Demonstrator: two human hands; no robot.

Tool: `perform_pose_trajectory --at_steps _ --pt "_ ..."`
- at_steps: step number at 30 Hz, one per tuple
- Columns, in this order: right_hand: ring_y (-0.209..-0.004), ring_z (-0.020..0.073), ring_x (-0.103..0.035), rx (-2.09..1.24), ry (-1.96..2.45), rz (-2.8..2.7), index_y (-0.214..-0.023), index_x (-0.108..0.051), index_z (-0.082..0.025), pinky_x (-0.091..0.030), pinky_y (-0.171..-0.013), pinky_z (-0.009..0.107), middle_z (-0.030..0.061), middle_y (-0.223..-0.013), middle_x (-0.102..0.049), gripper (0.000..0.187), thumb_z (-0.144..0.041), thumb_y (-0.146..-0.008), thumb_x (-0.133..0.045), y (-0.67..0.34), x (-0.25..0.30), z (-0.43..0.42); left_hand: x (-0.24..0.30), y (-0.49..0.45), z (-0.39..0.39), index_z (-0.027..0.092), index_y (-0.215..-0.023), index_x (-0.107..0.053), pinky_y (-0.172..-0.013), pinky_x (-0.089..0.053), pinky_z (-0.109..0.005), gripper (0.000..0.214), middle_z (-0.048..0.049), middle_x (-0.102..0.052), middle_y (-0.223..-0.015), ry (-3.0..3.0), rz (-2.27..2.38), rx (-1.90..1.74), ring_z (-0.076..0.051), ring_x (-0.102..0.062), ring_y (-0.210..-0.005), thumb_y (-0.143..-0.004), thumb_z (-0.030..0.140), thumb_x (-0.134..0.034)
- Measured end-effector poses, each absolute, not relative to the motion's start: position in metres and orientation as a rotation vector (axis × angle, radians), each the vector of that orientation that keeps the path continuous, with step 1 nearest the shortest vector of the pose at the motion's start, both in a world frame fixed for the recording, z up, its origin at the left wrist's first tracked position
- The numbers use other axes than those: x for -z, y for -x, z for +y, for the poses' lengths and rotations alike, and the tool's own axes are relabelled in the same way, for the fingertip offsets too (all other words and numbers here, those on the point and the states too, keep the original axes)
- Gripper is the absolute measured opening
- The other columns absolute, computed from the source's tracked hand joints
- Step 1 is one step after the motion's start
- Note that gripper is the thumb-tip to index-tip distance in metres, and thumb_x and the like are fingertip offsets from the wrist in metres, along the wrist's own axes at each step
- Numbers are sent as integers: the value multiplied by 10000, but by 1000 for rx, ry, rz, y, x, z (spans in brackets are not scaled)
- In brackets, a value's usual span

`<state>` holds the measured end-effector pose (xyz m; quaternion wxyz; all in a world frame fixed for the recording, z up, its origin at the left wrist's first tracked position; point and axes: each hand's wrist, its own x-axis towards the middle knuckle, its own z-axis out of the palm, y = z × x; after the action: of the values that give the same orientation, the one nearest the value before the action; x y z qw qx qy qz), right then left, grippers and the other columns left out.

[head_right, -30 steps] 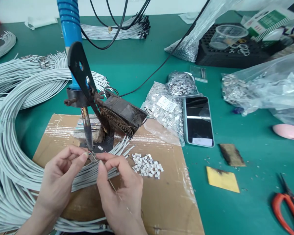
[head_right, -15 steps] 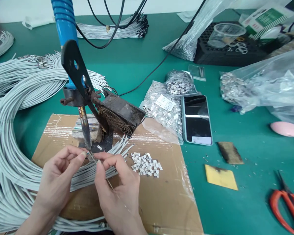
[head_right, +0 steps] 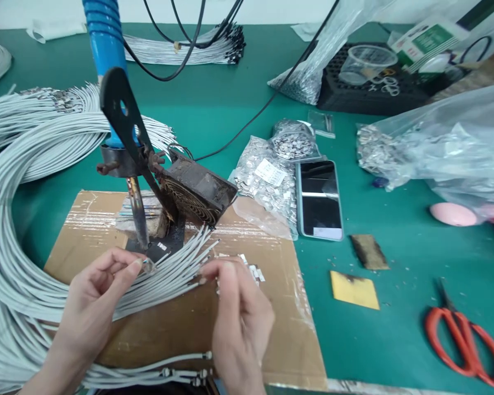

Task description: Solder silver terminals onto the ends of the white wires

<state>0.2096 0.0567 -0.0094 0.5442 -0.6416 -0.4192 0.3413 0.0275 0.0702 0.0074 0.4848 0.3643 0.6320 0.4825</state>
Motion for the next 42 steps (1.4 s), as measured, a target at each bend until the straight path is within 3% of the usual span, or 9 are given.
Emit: perform_pose_trajectory --at_steps 4,7,9,13,17,42 --pt "-696 212 -675 -710 1476 -840 -818 -826 -213 -553 -665 337 63 -778 -760 507 -554 -1067 -546 -246 15 46 -2 -25 61 199 -786 -761 -659 -493 -203 151 -14 -748 -760 -853 1513 -1167 -148 -639 -715 -925 256 -777" --pt "-643 196 -638 -656 1585 -948 -786 -826 -236 -514 -572 309 36 -726 -725 216 -374 -946 -782 -246 12 34 -4 -31 54 204 -764 -749 -642 -460 -201 172 0 -721 -742 -803 1495 -1175 -136 -605 -686 -931 241 -762" --pt "-688 196 -674 -692 1536 -1076 -859 -843 -277 -542 -581 294 18 -768 -749 69 -218 -892 -828 -232 10 28 -7 -35 49 203 -752 -733 -593 -421 -205 186 9 -689 -719 -801 1474 -1152 -128 -561 -641 -931 248 -759" --pt "-708 164 -721 -636 1290 -1384 -1010 -826 -269 -592 -644 277 2 -834 -788 259 -46 -894 -767 -197 7 27 -12 -36 41 201 -763 -710 -523 -347 -207 203 27 -637 -686 -810 1474 -1094 -113 -458 -584 -934 296 -762" --pt "-717 128 -723 -560 1174 -1477 -1026 -799 -210 -594 -696 242 5 -849 -793 287 35 -891 -732 -182 6 31 -14 -32 36 195 -791 -702 -568 -389 -186 210 29 -646 -698 -844 1417 -1045 -111 -501 -622 -951 323 -746" --pt "-710 135 -716 -464 1160 -1525 -1006 -783 -181 -604 -673 243 30 -826 -795 290 73 -876 -735 -178 11 28 -7 -35 33 191 -800 -662 -594 -397 -178 245 44 -590 -684 -857 1387 -1030 -107 -477 -637 -978 350 -718"
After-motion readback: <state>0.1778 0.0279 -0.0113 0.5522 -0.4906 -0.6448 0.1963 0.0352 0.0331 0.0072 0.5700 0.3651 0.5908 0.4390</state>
